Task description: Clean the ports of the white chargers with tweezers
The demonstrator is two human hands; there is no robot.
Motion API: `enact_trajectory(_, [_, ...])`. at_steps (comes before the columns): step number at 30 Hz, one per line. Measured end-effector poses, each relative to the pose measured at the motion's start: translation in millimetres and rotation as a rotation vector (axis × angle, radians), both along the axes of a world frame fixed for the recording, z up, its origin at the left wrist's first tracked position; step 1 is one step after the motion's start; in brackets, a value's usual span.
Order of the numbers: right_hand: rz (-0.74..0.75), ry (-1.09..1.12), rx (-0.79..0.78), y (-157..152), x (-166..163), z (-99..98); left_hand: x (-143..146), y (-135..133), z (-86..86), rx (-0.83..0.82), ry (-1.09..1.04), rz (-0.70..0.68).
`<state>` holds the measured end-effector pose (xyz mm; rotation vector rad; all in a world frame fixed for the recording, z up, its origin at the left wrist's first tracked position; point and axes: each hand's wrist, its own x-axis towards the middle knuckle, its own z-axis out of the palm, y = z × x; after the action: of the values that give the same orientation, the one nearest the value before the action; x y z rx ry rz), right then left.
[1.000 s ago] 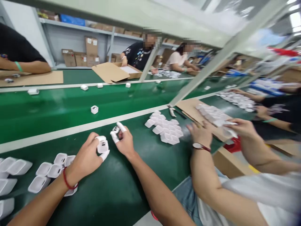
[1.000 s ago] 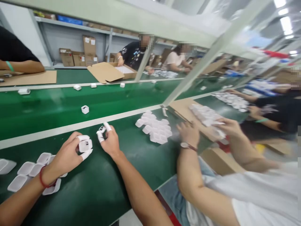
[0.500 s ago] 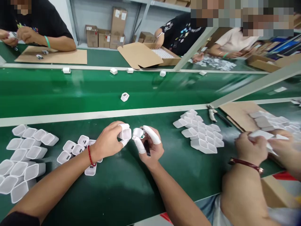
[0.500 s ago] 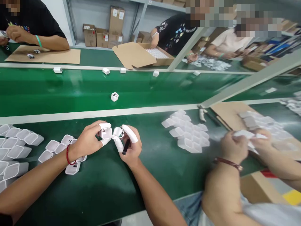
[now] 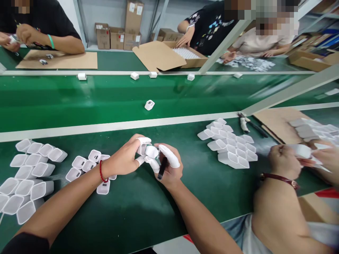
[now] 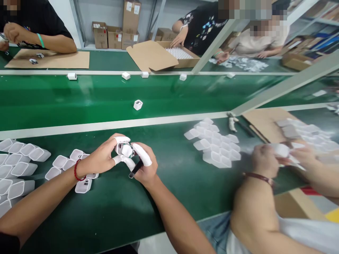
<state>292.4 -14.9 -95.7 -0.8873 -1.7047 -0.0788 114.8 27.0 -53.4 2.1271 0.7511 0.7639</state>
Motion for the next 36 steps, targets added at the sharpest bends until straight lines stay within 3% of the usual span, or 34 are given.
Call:
enact_trajectory(12, [-0.014, -0.144, -0.007, -0.8, -2.3, 11.0, -5.1, 6.4, -3.6, 0.1, 0.028, -0.042])
enact_trajectory(36, [-0.004, -0.137, 0.068, -0.4, -4.7, 13.6, -7.0, 7.9, -3.9, 0.072, 0.037, -0.067])
